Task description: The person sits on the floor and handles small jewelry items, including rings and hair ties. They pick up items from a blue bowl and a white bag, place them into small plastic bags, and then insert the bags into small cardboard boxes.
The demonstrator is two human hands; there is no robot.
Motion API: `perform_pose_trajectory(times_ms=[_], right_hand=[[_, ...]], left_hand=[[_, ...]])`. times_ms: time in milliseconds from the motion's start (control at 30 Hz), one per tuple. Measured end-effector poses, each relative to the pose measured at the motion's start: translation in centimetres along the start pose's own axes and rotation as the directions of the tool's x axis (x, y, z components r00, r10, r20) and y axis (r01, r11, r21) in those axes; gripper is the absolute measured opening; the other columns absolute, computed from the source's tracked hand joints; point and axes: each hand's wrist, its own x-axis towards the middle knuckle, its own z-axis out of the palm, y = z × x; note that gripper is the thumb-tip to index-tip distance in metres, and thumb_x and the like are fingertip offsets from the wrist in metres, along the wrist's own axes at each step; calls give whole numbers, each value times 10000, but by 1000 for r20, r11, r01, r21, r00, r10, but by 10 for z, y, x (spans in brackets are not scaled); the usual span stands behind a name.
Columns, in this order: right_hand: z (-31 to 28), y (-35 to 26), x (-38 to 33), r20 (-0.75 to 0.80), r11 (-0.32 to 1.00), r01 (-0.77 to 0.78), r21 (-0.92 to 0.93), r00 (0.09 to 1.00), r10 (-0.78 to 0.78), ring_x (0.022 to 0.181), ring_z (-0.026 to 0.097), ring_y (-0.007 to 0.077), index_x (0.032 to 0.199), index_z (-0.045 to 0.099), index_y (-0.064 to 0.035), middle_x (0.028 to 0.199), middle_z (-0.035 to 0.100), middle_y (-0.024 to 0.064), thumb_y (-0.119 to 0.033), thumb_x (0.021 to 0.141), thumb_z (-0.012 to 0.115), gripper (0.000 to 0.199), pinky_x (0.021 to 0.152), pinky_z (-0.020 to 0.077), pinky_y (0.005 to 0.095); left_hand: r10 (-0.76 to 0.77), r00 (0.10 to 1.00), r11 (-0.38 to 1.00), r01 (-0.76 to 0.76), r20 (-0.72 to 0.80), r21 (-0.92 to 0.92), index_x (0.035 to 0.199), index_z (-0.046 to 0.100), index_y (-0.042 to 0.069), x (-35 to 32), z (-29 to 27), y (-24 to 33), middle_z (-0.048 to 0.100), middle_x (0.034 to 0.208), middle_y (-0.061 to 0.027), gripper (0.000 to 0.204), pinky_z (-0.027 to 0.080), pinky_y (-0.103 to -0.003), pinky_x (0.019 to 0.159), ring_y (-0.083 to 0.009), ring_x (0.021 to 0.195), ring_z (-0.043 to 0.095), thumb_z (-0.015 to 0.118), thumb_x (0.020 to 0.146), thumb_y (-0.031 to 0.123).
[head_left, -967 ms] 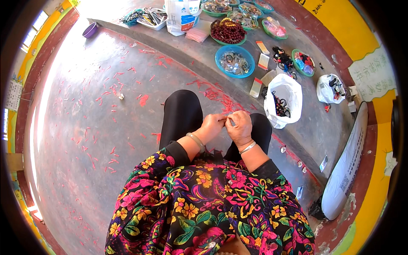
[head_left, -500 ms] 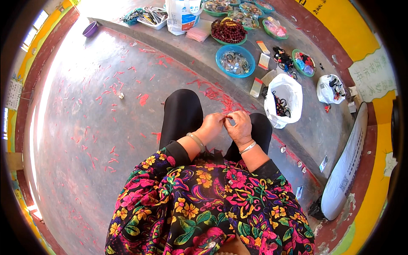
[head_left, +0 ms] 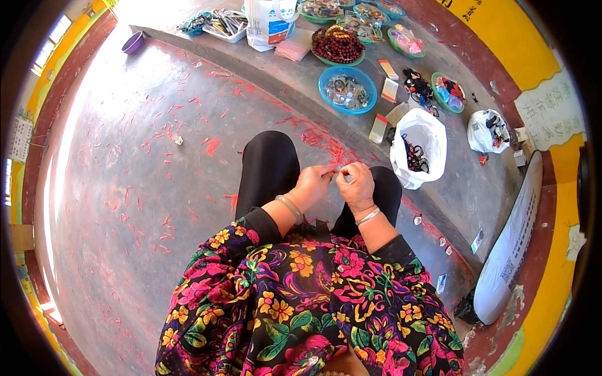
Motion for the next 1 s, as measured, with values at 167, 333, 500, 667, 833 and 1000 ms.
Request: perform_pose_trajectory(times_ms=[167, 333, 500, 667, 833, 1000], right_hand=[[-1, 2, 2, -17, 998, 16, 55, 1000, -15, 709, 565, 254, 690, 600, -94, 721, 587, 40, -84, 644, 673, 87, 673, 438, 362], [0, 0, -2, 21, 998, 15, 65, 1000, -16, 751, 572, 249, 751, 642, -95, 763, 600, 40, -115, 647, 691, 117, 701, 436, 360], [0, -3, -2, 29, 998, 54, 21, 998, -54, 755, 571, 245, 756, 642, -95, 772, 600, 39, -131, 651, 695, 124, 706, 434, 360], [-2, -8, -2, 33, 997, 76, -1, 997, -76, 761, 571, 236, 762, 638, -101, 771, 601, 35, -137, 644, 698, 138, 706, 428, 351], [-1, -7, -2, 16, 993, 99, -59, 995, -99, 758, 570, 231, 745, 618, -111, 762, 597, 30, -128, 644, 690, 125, 695, 417, 349], [0, -4, -1, 23, 994, 96, -53, 995, -95, 740, 564, 234, 697, 580, -111, 739, 585, 29, -108, 654, 670, 100, 679, 410, 355]], left_hand=[[-134, 989, 969, 145, 65, -202, 957, 662, -9, 7, 2, -14, 661, 760, -100, 174, 487, -266, 650, -108, 714, 606, 581, 837, 88], [-40, 998, 995, 44, 39, -85, 964, 658, -7, 2, -2, -2, 667, 813, -126, 184, 489, -287, 678, -161, 752, 631, 587, 832, 100], [48, 998, 998, -49, 30, 40, 976, 650, -3, 2, -2, -3, 654, 893, -175, 200, 489, -334, 735, -298, 833, 639, 592, 808, 90], [174, 985, 976, -173, 7, 133, 967, 648, 6, 3, 4, -11, 644, 899, -179, 185, 491, -356, 746, -324, 857, 623, 563, 808, 44], [273, 962, 955, -268, -22, 126, 946, 644, 4, 2, 7, -14, 637, 901, -180, 169, 489, -363, 747, -330, 861, 616, 561, 800, 19], [263, 965, 957, -262, 12, 125, 945, 648, 5, 3, 6, -12, 640, 894, -181, 166, 491, -352, 735, -331, 854, 621, 571, 800, 32]])
